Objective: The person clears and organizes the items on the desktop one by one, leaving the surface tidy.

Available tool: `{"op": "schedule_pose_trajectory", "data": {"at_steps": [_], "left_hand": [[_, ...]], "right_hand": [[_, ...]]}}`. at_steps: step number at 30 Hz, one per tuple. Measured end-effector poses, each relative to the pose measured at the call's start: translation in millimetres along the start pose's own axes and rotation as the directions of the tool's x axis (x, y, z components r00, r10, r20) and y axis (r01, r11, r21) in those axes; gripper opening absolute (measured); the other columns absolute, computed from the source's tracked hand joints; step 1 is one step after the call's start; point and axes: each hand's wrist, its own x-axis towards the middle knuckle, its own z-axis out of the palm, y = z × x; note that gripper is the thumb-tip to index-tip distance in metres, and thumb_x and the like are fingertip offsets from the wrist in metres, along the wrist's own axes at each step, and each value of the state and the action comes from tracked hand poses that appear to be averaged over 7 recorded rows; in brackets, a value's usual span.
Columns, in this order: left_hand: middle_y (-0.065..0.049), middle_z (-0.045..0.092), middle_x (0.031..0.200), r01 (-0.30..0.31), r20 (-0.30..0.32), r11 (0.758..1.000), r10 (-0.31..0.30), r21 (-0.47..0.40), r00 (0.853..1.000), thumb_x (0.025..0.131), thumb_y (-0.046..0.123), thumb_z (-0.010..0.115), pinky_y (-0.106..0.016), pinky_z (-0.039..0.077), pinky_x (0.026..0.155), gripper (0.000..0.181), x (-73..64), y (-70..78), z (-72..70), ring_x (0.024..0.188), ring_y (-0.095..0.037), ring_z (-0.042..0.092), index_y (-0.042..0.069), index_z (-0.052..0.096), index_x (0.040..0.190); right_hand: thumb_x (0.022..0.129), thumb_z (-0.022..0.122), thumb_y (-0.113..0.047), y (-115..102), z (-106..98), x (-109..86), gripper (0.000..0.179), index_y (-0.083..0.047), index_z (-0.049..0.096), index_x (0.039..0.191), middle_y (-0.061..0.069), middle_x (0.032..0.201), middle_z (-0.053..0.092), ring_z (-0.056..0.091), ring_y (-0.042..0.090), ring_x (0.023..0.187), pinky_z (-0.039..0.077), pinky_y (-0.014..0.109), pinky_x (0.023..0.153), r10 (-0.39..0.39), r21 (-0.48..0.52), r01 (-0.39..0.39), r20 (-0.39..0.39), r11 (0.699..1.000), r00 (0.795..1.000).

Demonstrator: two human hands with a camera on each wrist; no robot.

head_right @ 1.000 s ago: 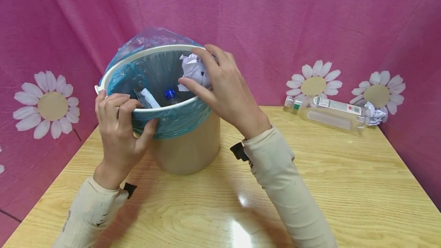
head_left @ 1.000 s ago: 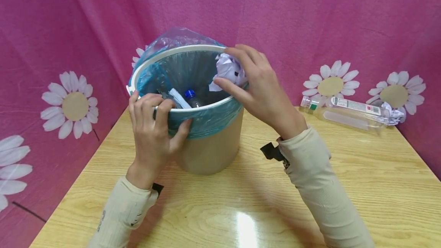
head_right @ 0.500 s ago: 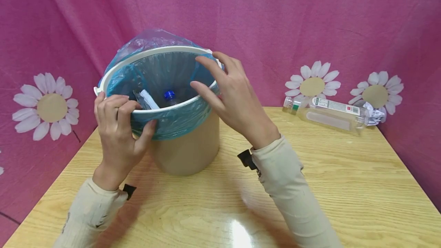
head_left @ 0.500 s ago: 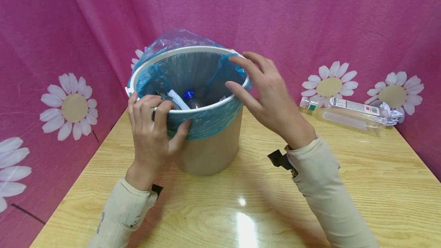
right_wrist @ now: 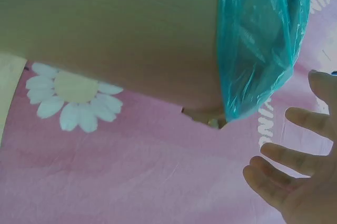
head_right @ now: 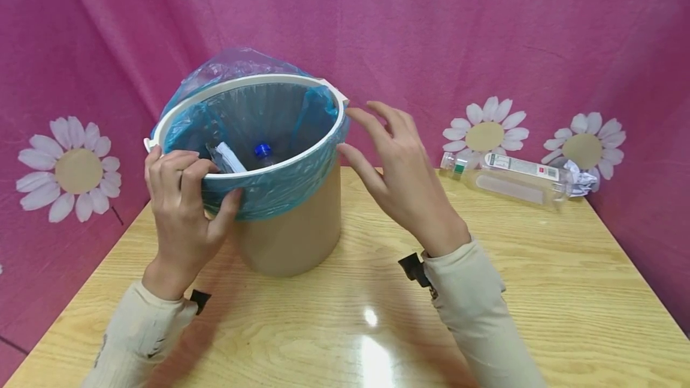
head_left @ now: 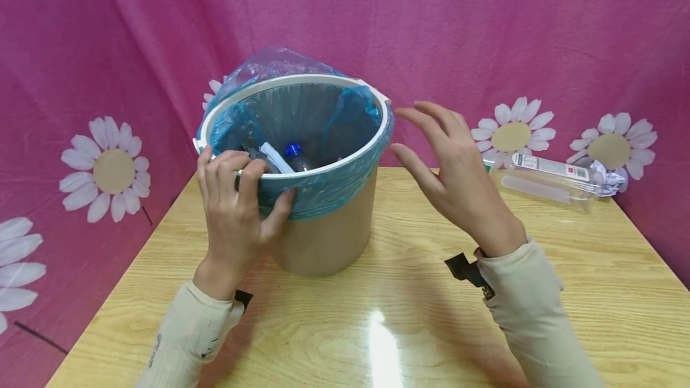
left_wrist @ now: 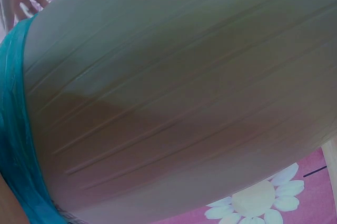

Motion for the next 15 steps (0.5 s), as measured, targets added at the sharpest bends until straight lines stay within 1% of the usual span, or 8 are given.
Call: {"op": "schedule_pose_trajectory", "data": {"at_steps": [9,15], "left_hand": [[-0.020,0.053,0.103,0.010,-0.007,1.000,-0.010,-0.009,1.000,0.095,0.049,0.055,-0.062,0.023,0.111,0.045,0.6,1.2,0.4,0.107,-0.040,0.050,0.005,0.054,0.105],[-0.020,0.053,0.102,0.010,-0.012,1.000,-0.010,-0.013,1.000,0.096,0.050,0.055,-0.063,0.024,0.110,0.045,-0.3,1.9,-0.1,0.107,-0.040,0.050,0.005,0.054,0.105]], "right_hand": [[0.096,0.066,-0.024,23,-7,-16.6,0.045,-0.013,0.057,0.139,0.012,0.142,0.052,0.042,0.029,0.136,0.033,0.051,0.111,0.042,-0.035,-0.042,0.000,0.999,0.999],[0.096,0.066,-0.024,44,-12,-27.5,0.046,-0.011,0.057,0.139,0.013,0.142,0.052,0.043,0.032,0.134,0.035,0.051,0.108,0.081,-0.066,-0.080,0.017,0.995,0.997]]}}
